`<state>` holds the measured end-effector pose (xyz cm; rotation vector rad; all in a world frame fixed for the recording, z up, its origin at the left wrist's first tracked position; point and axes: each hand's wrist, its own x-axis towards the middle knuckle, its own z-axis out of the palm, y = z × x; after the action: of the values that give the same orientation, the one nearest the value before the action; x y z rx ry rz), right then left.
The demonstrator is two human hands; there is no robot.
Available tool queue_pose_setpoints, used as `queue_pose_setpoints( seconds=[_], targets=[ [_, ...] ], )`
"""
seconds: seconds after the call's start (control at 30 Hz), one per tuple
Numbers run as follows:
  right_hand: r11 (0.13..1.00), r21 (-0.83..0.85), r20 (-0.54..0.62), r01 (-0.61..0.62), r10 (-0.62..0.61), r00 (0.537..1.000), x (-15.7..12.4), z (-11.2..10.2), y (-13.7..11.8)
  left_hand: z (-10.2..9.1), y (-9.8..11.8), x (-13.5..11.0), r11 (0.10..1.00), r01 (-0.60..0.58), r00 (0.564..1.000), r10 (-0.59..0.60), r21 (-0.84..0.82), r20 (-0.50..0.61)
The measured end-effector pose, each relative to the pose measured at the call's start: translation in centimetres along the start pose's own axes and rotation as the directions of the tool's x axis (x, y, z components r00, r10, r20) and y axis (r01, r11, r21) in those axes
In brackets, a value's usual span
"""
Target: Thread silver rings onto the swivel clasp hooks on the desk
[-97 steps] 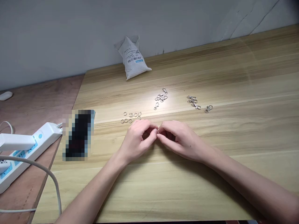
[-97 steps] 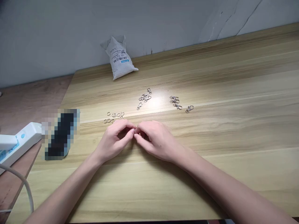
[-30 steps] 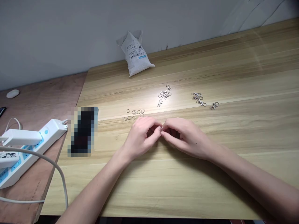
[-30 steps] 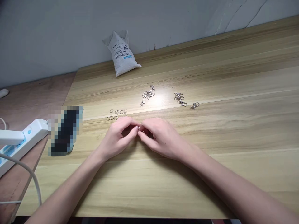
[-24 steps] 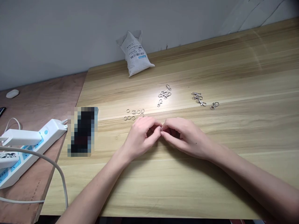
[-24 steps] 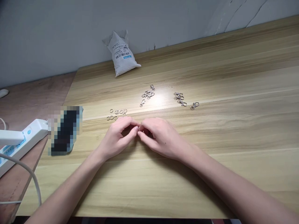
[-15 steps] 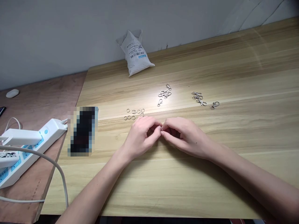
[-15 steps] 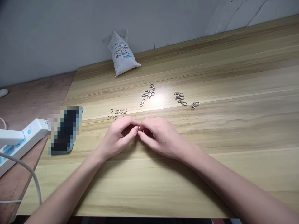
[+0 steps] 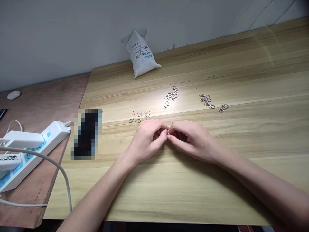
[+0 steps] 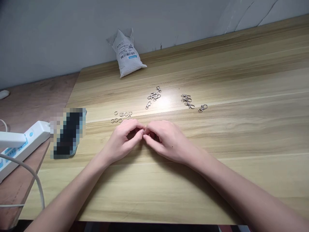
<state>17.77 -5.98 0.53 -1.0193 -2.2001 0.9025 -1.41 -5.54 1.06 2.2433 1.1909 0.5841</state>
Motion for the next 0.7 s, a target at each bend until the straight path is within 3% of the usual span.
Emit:
queue_pose_setpoints(
  seconds=[0.7],
  targets=[
    [1.0, -0.014, -0.002, -0.01, 0.01, 1.0, -0.11, 0.07, 0.12, 0.06, -0.15, -0.11, 1.0, -0.019, 1.0, 0.019, 0.007, 0.001]
  ],
)
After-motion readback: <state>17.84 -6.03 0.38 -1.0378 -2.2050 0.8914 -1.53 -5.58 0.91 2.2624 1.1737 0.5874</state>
